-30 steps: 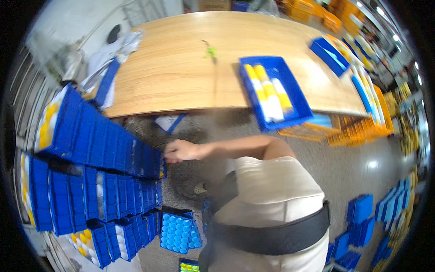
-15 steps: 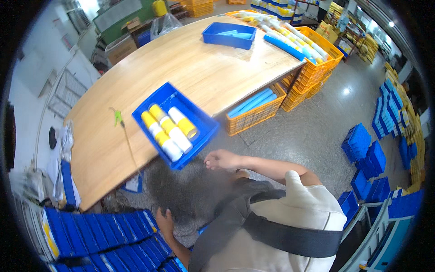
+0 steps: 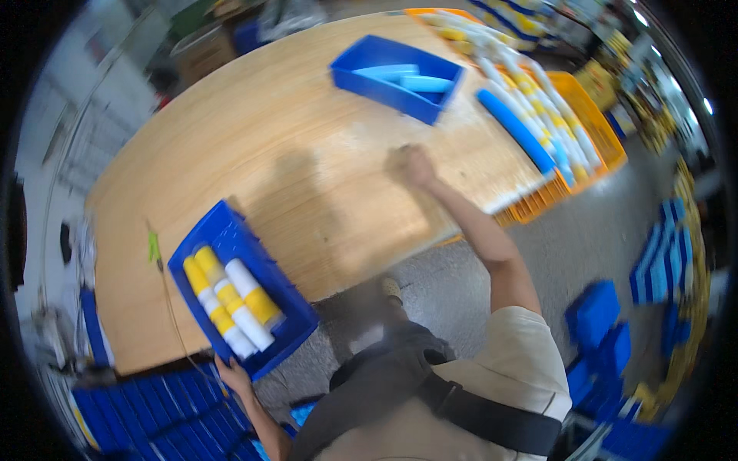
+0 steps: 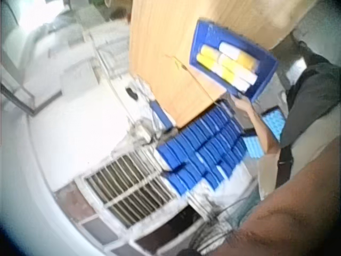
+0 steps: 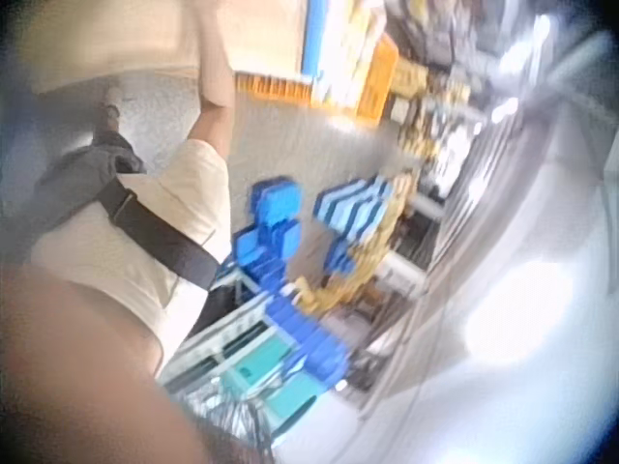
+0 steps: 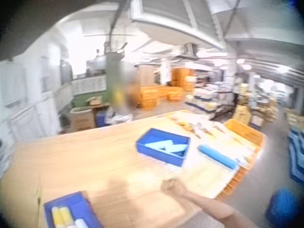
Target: The person sorts cylindrical plastic tubes from a yellow basket into blue trays, separating them by color and stacking them. They then carry a filled tray to a nearby area and place it on the floor. Finally, they pick up a large yellow sack and carry it across the room.
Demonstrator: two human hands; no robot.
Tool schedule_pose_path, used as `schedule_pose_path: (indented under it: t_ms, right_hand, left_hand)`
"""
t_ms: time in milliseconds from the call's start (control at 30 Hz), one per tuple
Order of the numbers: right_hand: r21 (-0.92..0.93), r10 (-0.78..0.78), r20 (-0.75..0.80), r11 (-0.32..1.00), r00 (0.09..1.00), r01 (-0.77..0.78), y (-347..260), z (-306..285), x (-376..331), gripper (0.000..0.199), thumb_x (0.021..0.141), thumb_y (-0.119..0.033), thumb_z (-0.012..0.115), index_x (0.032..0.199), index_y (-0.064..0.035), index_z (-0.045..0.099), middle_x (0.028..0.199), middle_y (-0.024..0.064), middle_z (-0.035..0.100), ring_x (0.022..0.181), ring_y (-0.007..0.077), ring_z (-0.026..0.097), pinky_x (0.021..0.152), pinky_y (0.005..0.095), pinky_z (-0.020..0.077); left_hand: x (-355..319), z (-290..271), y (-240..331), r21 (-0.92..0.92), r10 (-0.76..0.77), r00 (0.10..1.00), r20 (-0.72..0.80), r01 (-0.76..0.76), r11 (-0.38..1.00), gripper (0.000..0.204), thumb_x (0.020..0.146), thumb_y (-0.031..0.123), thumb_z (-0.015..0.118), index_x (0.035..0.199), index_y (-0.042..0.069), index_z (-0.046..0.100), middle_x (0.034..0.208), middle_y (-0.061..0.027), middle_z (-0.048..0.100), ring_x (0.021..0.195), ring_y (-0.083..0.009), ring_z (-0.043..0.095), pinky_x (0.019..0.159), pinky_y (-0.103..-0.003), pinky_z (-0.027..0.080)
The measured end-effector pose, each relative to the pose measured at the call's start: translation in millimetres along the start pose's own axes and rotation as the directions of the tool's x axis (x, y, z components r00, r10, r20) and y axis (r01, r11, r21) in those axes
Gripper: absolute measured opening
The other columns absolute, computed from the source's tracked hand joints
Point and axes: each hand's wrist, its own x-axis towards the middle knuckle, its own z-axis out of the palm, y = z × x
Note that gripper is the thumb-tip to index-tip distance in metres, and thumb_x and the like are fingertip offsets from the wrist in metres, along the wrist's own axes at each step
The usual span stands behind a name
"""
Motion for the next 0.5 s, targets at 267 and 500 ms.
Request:
schedule_pose_path:
  t_ms: [267, 500]
  right_hand:
    - [-0.458, 0.006, -0.195, 0.884, 0.981, -0.096, 41, 2, 143, 0.042, 0.09, -0.015, 0.062, 0.128, -0.0016, 0.05, 0.126, 0.0188, 0.057, 0.118, 0.0353, 0.056, 0.097, 0.0497, 0.0493]
    - [-0.391, -0.263, -0.101, 0.897, 0.96, 0.205, -44, 14, 19, 0.014, 0.093, -0.004, 0.049, 0.105, -0.0029, 0.053, 0.106, 0.0179, 0.059, 0.1, 0.0381, 0.062, 0.077, 0.0464, 0.0569]
  left_hand:
    - [-3, 24, 28, -0.032, -0.051, 0.998, -0.048, 0.049, 0.998, 0.046, 0.091, 0.0, 0.061, 0.136, -0.006, 0.053, 0.123, -0.0318, 0.063, 0.112, -0.0473, 0.062, 0.095, -0.048, 0.048]
    - [5, 45, 78, 0.232, 0.216, 0.973, -0.079, -0.193, 0.953, 0.058, 0.087, 0.003, 0.065, 0.141, -0.006, 0.047, 0.135, -0.0307, 0.053, 0.124, -0.0488, 0.05, 0.104, -0.052, 0.042]
